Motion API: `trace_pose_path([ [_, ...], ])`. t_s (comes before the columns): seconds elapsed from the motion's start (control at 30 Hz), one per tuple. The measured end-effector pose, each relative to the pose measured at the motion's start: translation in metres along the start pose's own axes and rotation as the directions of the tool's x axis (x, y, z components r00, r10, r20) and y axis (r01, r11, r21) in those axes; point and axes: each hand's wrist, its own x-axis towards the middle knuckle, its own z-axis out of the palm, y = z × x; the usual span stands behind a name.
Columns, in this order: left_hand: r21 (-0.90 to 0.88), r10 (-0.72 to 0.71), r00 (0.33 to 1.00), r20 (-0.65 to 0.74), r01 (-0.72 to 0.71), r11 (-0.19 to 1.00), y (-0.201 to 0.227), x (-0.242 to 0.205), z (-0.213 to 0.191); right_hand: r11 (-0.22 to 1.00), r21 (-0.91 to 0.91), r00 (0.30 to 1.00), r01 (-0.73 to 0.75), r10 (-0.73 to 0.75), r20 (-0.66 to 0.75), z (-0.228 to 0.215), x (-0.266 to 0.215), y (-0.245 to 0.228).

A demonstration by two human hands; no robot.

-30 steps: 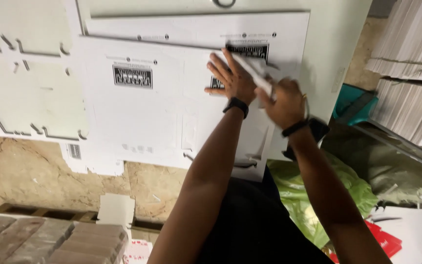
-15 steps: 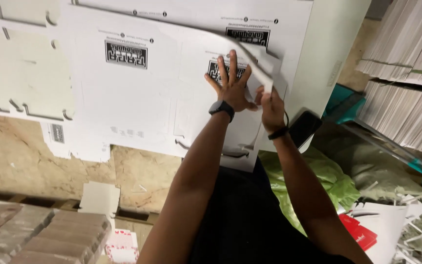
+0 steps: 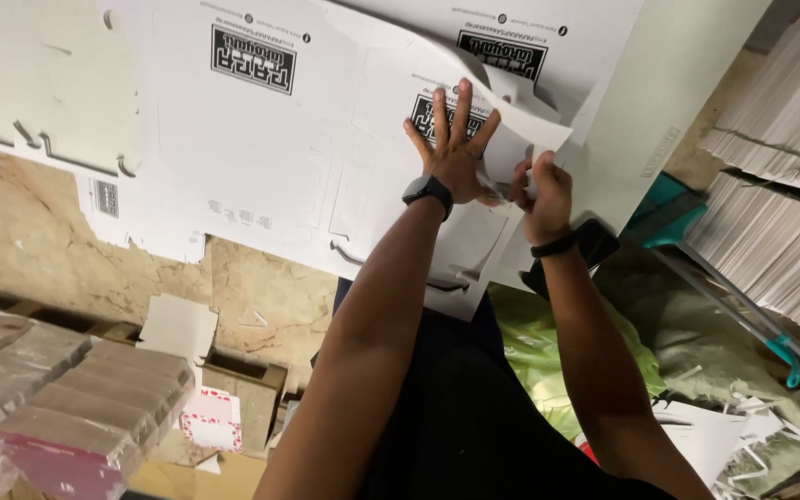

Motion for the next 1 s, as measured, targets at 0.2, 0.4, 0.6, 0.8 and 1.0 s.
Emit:
trace_pose_path([
  [0.2, 0.092, 0.037, 0.992, -0.121, -0.026, 0.995, -0.003, 0.014, 0.020, 0.987, 0.131, 0.994, 0.088, -0.095, 0.046, -0.001, -0.003, 0.010],
  [0.4, 0.019, 0.015, 0.997, -0.079, -0.013, 1.000, 0.001, 0.007, 0.005, 0.985, 0.030, 0.941, 0.171, -0.154, -0.301, 0.032, -0.008, 0.009],
  [0.6, -0.014, 0.007, 0.997, -0.071, -0.008, 1.000, -0.002, 0.008, 0.005, 0.993, 0.112, 0.999, 0.022, -0.017, -0.046, -0.001, 0.008, 0.006],
  [0.8, 0.036, -0.015, 1.000, -0.022, 0.015, 0.999, 0.003, 0.005, -0.002, 0.968, 0.156, 0.979, -0.195, 0.181, 0.094, -0.019, 0.008, 0.010],
  [1.0, -0.074, -0.015, 0.999, 0.047, 0.019, 0.997, 0.003, -0.003, -0.017, 0.970, 0.115, 0.976, -0.214, 0.206, 0.076, -0.012, -0.009, 0.007],
])
